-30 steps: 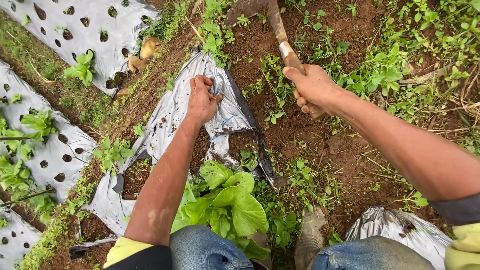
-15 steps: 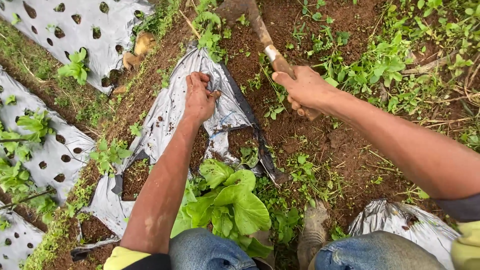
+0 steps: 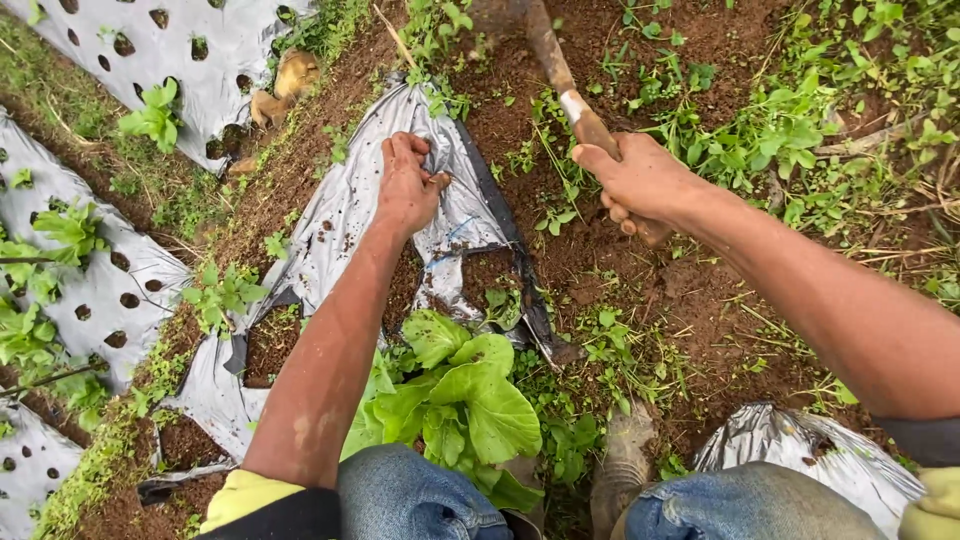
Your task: The person uses a hoe to loosen the soil and remove weeds from around leafy green plants in a garden. They pull the weeds out by hand and toss them aside, working along rows covered with plastic mulch.
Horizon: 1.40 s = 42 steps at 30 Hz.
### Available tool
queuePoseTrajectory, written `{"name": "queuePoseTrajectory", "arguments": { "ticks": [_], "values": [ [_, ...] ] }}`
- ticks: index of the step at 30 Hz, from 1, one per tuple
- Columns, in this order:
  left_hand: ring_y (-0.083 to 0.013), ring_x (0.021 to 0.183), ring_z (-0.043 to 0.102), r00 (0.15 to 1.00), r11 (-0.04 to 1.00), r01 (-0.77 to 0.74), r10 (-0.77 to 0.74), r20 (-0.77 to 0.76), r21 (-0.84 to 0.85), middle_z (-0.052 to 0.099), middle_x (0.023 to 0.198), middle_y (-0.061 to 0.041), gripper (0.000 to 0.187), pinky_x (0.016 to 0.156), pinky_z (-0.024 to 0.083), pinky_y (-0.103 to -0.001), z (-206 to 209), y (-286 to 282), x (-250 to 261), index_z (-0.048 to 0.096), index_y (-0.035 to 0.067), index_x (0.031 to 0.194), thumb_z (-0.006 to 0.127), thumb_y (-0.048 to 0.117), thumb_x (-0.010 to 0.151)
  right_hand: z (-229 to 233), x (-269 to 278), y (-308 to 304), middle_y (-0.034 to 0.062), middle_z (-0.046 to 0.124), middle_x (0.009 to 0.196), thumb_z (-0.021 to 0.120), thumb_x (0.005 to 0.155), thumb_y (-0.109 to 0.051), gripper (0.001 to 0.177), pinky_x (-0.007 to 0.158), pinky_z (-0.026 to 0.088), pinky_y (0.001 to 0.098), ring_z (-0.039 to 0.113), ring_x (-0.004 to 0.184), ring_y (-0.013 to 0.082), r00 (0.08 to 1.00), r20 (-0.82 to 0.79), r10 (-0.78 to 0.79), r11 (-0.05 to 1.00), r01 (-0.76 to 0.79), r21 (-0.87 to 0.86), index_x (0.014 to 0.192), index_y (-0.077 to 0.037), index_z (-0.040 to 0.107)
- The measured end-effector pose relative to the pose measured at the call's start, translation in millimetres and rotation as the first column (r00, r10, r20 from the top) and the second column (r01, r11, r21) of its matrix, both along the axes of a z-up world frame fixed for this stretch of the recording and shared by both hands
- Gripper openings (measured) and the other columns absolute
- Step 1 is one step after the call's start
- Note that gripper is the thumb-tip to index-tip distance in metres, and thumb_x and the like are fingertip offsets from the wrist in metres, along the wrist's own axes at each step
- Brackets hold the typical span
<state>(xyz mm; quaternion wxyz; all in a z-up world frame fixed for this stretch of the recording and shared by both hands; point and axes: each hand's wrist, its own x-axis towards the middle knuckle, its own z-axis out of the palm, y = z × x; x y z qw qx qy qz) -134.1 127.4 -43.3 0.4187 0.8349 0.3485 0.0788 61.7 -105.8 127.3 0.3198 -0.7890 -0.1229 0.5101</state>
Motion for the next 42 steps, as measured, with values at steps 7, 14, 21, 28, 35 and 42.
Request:
{"name": "queuePoseTrajectory", "arguments": {
  "ticks": [7,14,21,28,35,42],
  "values": [
    [-0.0381,0.100,0.066,1.000,1.000,0.007,-0.007,0.011,0.011,0.044,0.115,-0.020,0.051,0.090,0.059,-0.041,5,-1,-4,0.042,0.006,0.114,0.082,-0.001,0.082,22,6,-46,0.0056,0.048,0.062,0.042,0.112,-0.027,0.036,0.031,0.042,0.0262,0.045,0.039,0.0127,0.990,-0.138,-0.019,0.991,0.000,-0.135,0.115,0.006,0.055],
    [-0.0293,0.093,0.068,0.999,1.000,-0.010,0.009,-0.051,-0.023,0.044,0.115,-0.016,0.053,0.088,0.059,-0.039,-1,6,1,0.042,0.009,0.115,0.083,0.002,0.081,0,4,-15,-0.0006,0.050,0.059,0.042,0.112,-0.032,0.032,0.030,0.044,0.0220,0.047,0.037,0.0075,0.992,-0.124,-0.010,0.999,0.016,0.049,0.112,-0.002,0.054],
    [-0.0139,0.085,0.051,0.974,1.000,-0.011,0.005,-0.227,-0.025,0.041,0.118,-0.010,0.054,0.082,0.057,-0.031,19,0,11,0.040,0.009,0.117,0.078,-0.004,0.082,-20,33,-147,0.0085,0.052,0.055,0.044,0.102,-0.045,0.068,0.033,0.041,0.0357,0.048,0.038,0.0206,0.971,-0.150,0.185,0.954,-0.214,-0.210,0.165,-0.025,0.027],
    [-0.0263,0.085,0.067,0.995,1.000,0.012,-0.009,-0.104,0.025,0.045,0.112,-0.013,0.049,0.086,0.057,-0.040,-20,13,-4,0.043,0.011,0.116,0.077,0.002,0.083,-75,47,-147,-0.0067,0.044,0.060,0.036,0.117,-0.045,0.038,0.028,0.040,0.0216,0.043,0.037,0.0064,0.909,-0.166,-0.382,0.900,0.406,0.156,0.108,-0.011,0.048],
    [-0.0301,0.089,0.067,0.994,1.000,0.019,-0.019,-0.106,-0.007,0.045,0.113,-0.016,0.052,0.088,0.056,-0.041,-4,13,1,0.043,0.007,0.117,0.083,0.005,0.083,-79,38,-153,-0.0021,0.042,0.058,0.044,0.113,-0.042,0.037,0.031,0.040,0.0235,0.041,0.038,0.0064,0.896,-0.283,-0.342,0.911,0.390,0.134,0.104,-0.006,0.047],
    [-0.0277,0.091,0.065,0.985,1.000,0.027,-0.025,-0.172,0.013,0.043,0.113,-0.015,0.049,0.088,0.056,-0.040,6,5,3,0.043,0.006,0.121,0.079,0.004,0.088,-134,19,-199,0.0000,0.048,0.052,0.044,0.113,-0.041,0.038,0.026,0.041,0.0268,0.043,0.030,0.0100,0.910,-0.305,-0.280,0.921,0.344,0.180,0.094,-0.008,0.051]
  ]
}}
